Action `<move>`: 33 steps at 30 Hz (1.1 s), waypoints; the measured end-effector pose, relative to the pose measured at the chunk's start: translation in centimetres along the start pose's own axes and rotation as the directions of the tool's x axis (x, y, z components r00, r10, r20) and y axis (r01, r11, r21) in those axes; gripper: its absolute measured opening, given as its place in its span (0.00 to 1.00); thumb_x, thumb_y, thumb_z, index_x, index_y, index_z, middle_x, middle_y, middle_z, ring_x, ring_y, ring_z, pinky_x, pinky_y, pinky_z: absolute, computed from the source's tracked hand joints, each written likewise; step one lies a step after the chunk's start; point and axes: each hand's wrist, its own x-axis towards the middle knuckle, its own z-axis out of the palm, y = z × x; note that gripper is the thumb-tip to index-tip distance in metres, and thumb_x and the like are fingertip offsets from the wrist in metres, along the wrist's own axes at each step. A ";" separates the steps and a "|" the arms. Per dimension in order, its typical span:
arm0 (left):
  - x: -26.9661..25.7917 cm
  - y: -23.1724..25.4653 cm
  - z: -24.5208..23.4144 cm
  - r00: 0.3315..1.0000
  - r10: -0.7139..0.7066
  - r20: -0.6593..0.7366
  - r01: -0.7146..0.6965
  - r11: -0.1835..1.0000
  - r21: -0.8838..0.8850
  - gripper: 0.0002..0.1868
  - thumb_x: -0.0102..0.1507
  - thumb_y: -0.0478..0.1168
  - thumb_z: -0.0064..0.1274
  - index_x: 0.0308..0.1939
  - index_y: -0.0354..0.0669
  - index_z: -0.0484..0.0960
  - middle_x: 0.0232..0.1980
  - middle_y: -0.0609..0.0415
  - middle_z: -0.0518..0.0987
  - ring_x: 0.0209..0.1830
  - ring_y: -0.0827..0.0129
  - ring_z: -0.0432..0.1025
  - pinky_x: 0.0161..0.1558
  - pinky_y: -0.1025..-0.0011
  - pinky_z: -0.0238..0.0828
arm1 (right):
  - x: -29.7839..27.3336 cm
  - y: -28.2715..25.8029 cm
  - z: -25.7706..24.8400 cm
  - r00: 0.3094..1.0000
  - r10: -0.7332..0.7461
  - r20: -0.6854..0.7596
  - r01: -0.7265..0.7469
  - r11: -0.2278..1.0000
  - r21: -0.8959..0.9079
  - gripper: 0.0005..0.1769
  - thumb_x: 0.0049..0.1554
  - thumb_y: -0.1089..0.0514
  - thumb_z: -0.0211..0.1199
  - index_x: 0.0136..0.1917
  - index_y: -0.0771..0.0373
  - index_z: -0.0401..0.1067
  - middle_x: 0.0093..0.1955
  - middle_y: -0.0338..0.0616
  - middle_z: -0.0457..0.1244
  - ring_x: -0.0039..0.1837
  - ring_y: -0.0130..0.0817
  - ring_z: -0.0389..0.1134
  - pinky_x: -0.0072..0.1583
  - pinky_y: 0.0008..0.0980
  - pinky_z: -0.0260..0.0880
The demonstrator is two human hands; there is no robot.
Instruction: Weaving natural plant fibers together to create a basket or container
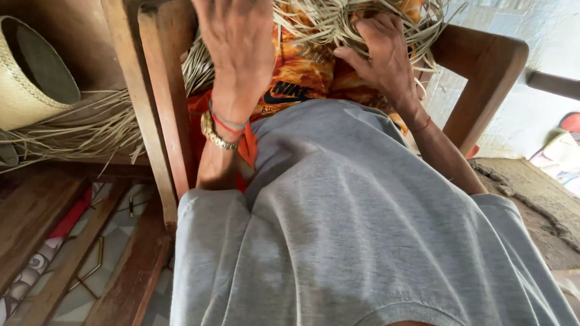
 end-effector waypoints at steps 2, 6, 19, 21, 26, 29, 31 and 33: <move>-0.1 -0.5 -1.0 0.997 -0.067 0.031 0.067 0.998 -0.009 0.24 0.46 0.19 0.47 0.44 0.41 0.70 0.40 0.50 0.71 0.39 0.61 0.65 0.39 0.65 0.58 | -0.2 -0.1 0.1 0.999 0.042 0.017 -0.043 0.998 0.051 0.24 0.59 0.44 0.52 0.36 0.67 0.56 0.33 0.45 0.51 0.38 0.38 0.51 0.48 0.36 0.52; 0.1 1.5 -1.6 0.988 -0.148 0.047 0.151 0.985 -0.087 0.28 0.41 0.25 0.46 0.46 0.43 0.70 0.45 0.48 0.71 0.43 0.61 0.63 0.33 0.68 0.56 | 0.8 -1.8 -1.5 0.977 0.201 0.076 -0.214 0.946 0.245 0.23 0.60 0.44 0.47 0.35 0.65 0.54 0.32 0.43 0.48 0.37 0.35 0.48 0.48 0.35 0.50; -2.2 6.4 6.1 0.998 -0.032 -0.052 0.004 0.881 -0.472 0.04 0.57 0.38 0.44 0.29 0.43 0.66 0.30 0.54 0.62 0.30 0.61 0.56 0.30 0.66 0.52 | 1.1 -2.3 -2.1 0.988 0.152 0.026 -0.153 0.939 0.309 0.09 0.58 0.63 0.55 0.39 0.70 0.61 0.34 0.48 0.54 0.38 0.40 0.53 0.42 0.35 0.49; -2.4 6.4 6.6 0.996 -0.051 -0.070 0.014 0.890 -0.456 0.07 0.57 0.39 0.39 0.25 0.44 0.64 0.28 0.54 0.60 0.28 0.62 0.54 0.29 0.67 0.50 | 1.1 -2.3 -2.0 0.987 0.159 -0.001 -0.151 0.938 0.312 0.08 0.57 0.63 0.55 0.38 0.70 0.63 0.34 0.46 0.57 0.38 0.38 0.55 0.44 0.35 0.52; -3.4 6.9 8.0 0.997 -0.075 0.027 0.078 0.858 -0.507 0.04 0.54 0.37 0.43 0.26 0.45 0.65 0.27 0.56 0.63 0.28 0.63 0.57 0.29 0.67 0.50 | 0.6 -1.6 -1.2 0.989 0.147 -0.025 -0.134 0.950 0.281 0.06 0.56 0.64 0.55 0.39 0.69 0.65 0.36 0.46 0.60 0.39 0.39 0.57 0.46 0.36 0.53; -3.7 7.1 8.8 0.994 -0.101 0.047 0.110 0.816 -0.567 0.02 0.53 0.35 0.42 0.26 0.46 0.66 0.27 0.57 0.63 0.27 0.64 0.57 0.30 0.69 0.50 | 0.3 -1.3 -0.9 0.990 0.135 -0.044 -0.119 0.958 0.261 0.04 0.56 0.64 0.56 0.40 0.69 0.65 0.36 0.45 0.60 0.39 0.39 0.57 0.45 0.35 0.53; -3.8 7.2 9.2 0.993 -0.111 0.047 0.117 0.800 -0.588 0.02 0.52 0.35 0.41 0.26 0.46 0.66 0.27 0.57 0.63 0.26 0.64 0.56 0.30 0.69 0.50 | 0.3 -1.2 -0.9 0.990 0.134 -0.052 -0.116 0.959 0.259 0.03 0.55 0.65 0.56 0.40 0.68 0.65 0.36 0.45 0.59 0.39 0.39 0.56 0.45 0.35 0.53; -4.0 7.3 9.5 0.984 -0.126 0.125 0.177 0.667 -0.724 0.03 0.58 0.32 0.34 0.29 0.41 0.62 0.29 0.51 0.59 0.25 0.64 0.58 0.19 0.69 0.52 | 0.2 -1.2 -0.9 0.986 0.158 -0.053 -0.140 0.958 0.250 0.03 0.55 0.65 0.56 0.41 0.68 0.65 0.36 0.45 0.59 0.39 0.39 0.57 0.46 0.36 0.53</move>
